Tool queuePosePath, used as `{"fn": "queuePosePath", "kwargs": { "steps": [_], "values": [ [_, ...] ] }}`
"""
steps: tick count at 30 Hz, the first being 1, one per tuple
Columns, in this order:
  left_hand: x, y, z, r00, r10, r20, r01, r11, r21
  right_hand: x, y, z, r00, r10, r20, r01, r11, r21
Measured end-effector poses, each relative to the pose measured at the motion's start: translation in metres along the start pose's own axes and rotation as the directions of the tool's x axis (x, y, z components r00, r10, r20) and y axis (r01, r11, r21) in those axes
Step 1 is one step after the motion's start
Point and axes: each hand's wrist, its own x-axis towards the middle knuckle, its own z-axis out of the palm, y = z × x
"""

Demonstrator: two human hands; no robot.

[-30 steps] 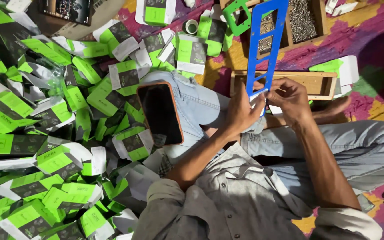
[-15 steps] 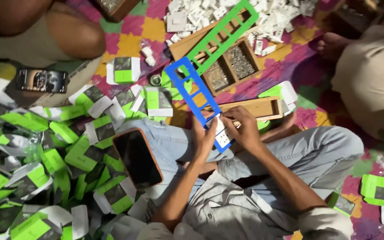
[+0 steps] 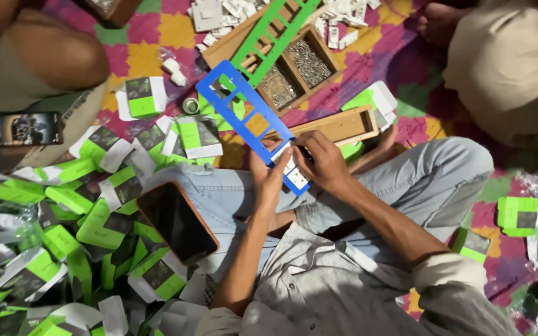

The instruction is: The person sits on the floor and assembles a blue plastic electrical board by inserting white socket modules and securing them with screws. They repeatedly pick up screws from a wooden box and tighten them into the board while handling multiple socket units.

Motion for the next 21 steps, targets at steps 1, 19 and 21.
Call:
{"fn": "queuePosePath", "kwargs": {
  "steps": [1, 19, 21],
  "values": [
    [0.001, 0.000, -0.001, 1.000, -0.012, 0.001, 0.012, 0.999, -0.031, -0.001, 0.002, 0.001, 1.000, -0.025, -0.013, 0.025, 1.000, -0.004],
    [0.004, 0.005, -0.009, 0.999, -0.030, -0.031, 0.033, 0.993, 0.109, 0.069, 0.102, -0.019, 0.925, 0.381, -0.012, -0.381, 0.925, -0.001],
    [0.005, 0.007, -0.009, 0.999, -0.016, -0.038, 0.020, 0.992, 0.128, 0.093, 0.127, -0.010, 0.940, 0.332, -0.077, -0.332, 0.943, 0.020]
  ]
}}
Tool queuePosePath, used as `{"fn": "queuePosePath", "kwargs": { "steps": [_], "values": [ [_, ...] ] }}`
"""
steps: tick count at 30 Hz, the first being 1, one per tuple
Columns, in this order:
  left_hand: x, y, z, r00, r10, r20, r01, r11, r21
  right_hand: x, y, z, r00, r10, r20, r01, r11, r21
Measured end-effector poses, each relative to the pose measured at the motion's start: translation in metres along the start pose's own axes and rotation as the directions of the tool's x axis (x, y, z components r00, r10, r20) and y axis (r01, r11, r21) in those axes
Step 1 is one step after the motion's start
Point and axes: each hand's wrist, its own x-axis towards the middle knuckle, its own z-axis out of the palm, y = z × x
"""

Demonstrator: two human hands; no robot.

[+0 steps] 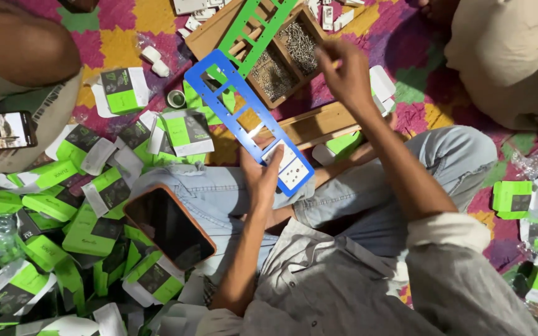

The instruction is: The person sits on the floor and assembles a blue plastic electrical board by inserting white socket modules and securing them with screws. They repeatedly pick up screws from a wooden box and tighten them into the board while handling multiple socket units.

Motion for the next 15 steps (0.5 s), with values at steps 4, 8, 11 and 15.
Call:
{"fn": "queuePosePath", "kwargs": {
  "steps": [4, 8, 11, 15],
  "values": [
    [0.003, 0.003, 0.000, 0.999, 0.034, -0.016, -0.035, 0.999, -0.019, 0.038, 0.033, 0.019, 0.996, 0.077, -0.046, -0.077, 0.997, -0.002],
    [0.008, 0.001, -0.001, 0.999, -0.023, -0.035, 0.023, 1.000, -0.007, 0.038, 0.060, 0.028, 0.992, 0.025, 0.125, 0.001, 0.981, -0.196],
    [0.010, 0.001, -0.001, 0.999, -0.045, 0.002, 0.045, 0.999, -0.028, 0.037, 0.071, 0.031, 0.983, -0.102, 0.151, 0.142, 0.950, -0.279],
    [0.012, 0.005, -0.002, 0.999, 0.002, 0.035, -0.002, 1.000, 0.003, 0.048, 0.071, 0.037, 0.962, -0.172, 0.212, 0.242, 0.897, -0.371]
  ]
}}
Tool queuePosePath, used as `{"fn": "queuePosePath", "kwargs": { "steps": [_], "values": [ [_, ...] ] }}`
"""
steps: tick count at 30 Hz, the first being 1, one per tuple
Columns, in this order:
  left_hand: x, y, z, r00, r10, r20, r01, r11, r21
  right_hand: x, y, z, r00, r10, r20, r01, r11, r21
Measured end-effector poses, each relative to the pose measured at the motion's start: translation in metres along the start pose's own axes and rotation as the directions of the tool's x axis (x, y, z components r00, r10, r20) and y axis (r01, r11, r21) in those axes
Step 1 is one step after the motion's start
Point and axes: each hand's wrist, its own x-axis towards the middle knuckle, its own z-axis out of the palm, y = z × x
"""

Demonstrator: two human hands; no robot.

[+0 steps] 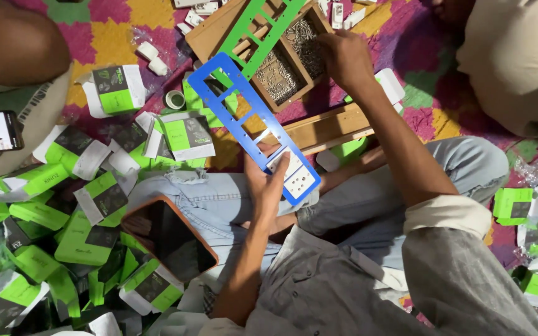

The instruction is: The person sits on the floor and assembles a blue plastic electrical board by inserting white socket modules and securing them with screws. They repeatedly pick up screws from a wooden box and tighten them into the board while handling multiple socket units.

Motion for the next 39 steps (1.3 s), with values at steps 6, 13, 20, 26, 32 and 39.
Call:
{"fn": "queuePosePath", "kwargs": {
  "steps": [6, 13, 20, 26, 32, 39],
  "values": [
    [0.001, 0.007, 0.003, 0.998, -0.064, -0.002, 0.064, 0.998, 0.005, 0.023, -0.005, 0.013, 0.991, -0.036, 0.130, 0.078, 0.939, -0.335],
    [0.000, 0.006, 0.003, 0.997, -0.076, 0.000, 0.076, 0.997, -0.017, 0.033, -0.007, 0.013, 0.958, 0.134, 0.252, -0.031, 0.926, -0.375],
    [-0.005, 0.000, -0.001, 0.999, -0.041, -0.003, 0.041, 0.998, -0.040, 0.009, -0.011, -0.007, 0.995, -0.095, -0.013, 0.095, 0.996, -0.001],
    [-0.008, 0.001, -0.002, 0.999, 0.018, 0.027, -0.017, 0.999, -0.033, -0.014, -0.033, -0.037, 0.999, 0.034, -0.012, -0.024, 0.883, 0.468],
    [-0.012, -0.005, -0.002, 0.999, 0.042, 0.015, -0.042, 0.999, 0.008, -0.066, -0.071, -0.064, 0.995, 0.066, 0.075, -0.094, 0.875, 0.475],
    [-0.014, -0.011, 0.003, 0.997, 0.067, 0.039, -0.070, 0.995, 0.068, -0.137, -0.108, -0.066, 0.943, 0.239, 0.230, -0.328, 0.565, 0.758]
  ]
}}
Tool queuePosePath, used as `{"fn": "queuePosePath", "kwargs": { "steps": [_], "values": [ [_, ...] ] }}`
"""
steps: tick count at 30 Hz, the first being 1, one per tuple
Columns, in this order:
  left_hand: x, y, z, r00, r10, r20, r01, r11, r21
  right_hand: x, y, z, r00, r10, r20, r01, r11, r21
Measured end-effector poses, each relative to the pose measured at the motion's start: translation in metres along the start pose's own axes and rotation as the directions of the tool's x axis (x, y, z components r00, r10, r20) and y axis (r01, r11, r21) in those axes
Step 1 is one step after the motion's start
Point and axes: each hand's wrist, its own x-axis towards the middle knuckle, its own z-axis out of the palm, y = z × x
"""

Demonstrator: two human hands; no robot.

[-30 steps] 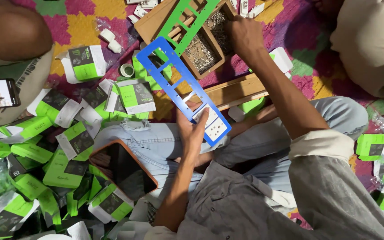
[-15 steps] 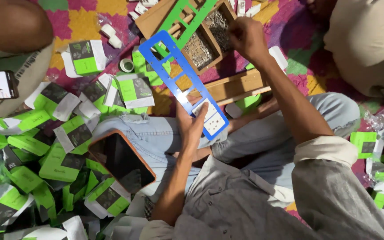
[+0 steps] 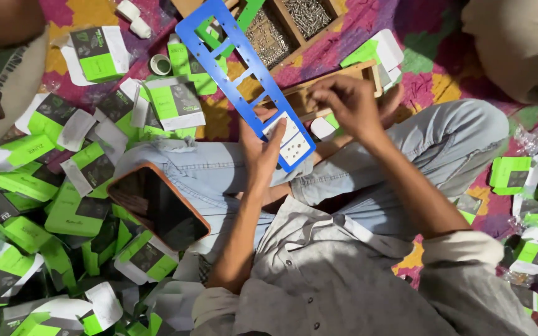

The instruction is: The person sits on the floor and assembles a blue plastic electrical board by inserting white socket modules and securing them with screws. They repeatedly pick up screws from a wooden box and tighten them into the board while handling multiple socket units.

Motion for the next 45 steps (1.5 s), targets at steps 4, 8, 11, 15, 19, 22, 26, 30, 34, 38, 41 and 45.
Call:
{"fn": "queuePosePath", "kwargs": {
  "steps": [4, 8, 11, 15, 19, 22, 26, 30, 34, 38, 41, 45],
  "values": [
    [-0.003, 0.001, 0.002, 0.997, 0.065, 0.039, -0.067, 0.996, 0.055, -0.019, 0.008, 0.008, 0.999, 0.027, 0.029, -0.031, 0.989, 0.145],
    [-0.003, 0.000, 0.004, 0.996, 0.067, 0.065, -0.070, 0.997, 0.044, -0.022, 0.011, 0.007, 0.999, -0.016, 0.037, 0.012, 0.994, 0.109],
    [-0.002, -0.001, 0.005, 0.995, 0.073, 0.068, -0.075, 0.997, 0.023, -0.021, 0.009, 0.008, 0.997, -0.059, 0.055, 0.056, 0.997, 0.055],
    [-0.002, -0.002, 0.008, 0.996, 0.054, 0.068, -0.054, 0.999, -0.009, -0.020, 0.005, 0.009, 0.994, -0.081, 0.067, 0.080, 0.997, 0.018],
    [-0.002, 0.000, 0.008, 0.996, 0.069, 0.059, -0.069, 0.998, 0.010, -0.018, 0.007, 0.013, 0.993, -0.094, 0.068, 0.088, 0.993, 0.082],
    [-0.004, 0.002, 0.008, 0.996, 0.047, 0.079, -0.045, 0.998, -0.034, -0.018, 0.007, 0.016, 0.995, -0.087, 0.055, 0.082, 0.993, 0.090],
    [-0.005, 0.005, 0.010, 0.990, 0.102, 0.096, -0.101, 0.995, -0.012, -0.018, 0.001, 0.020, 0.996, -0.086, 0.036, 0.086, 0.996, 0.020],
    [-0.006, 0.008, 0.010, 0.985, 0.132, 0.108, -0.134, 0.991, 0.017, -0.021, -0.009, 0.022, 0.977, -0.211, 0.024, 0.211, 0.955, -0.208],
    [-0.008, 0.010, 0.009, 0.983, 0.138, 0.122, -0.140, 0.990, 0.009, -0.020, -0.009, 0.022, 0.999, -0.043, 0.026, 0.043, 0.999, -0.004],
    [-0.010, 0.011, 0.011, 0.973, 0.185, 0.140, -0.191, 0.981, 0.030, -0.018, 0.001, 0.020, 0.996, 0.056, 0.064, -0.064, 0.990, 0.128],
    [-0.011, 0.012, 0.011, 0.967, 0.199, 0.161, -0.210, 0.976, 0.053, -0.018, 0.009, 0.017, 0.992, 0.106, 0.074, -0.116, 0.983, 0.143],
    [-0.013, 0.012, 0.012, 0.961, 0.212, 0.180, -0.234, 0.965, 0.116, -0.017, 0.016, 0.016, 0.995, 0.081, 0.060, -0.085, 0.995, 0.060]
  ]
}}
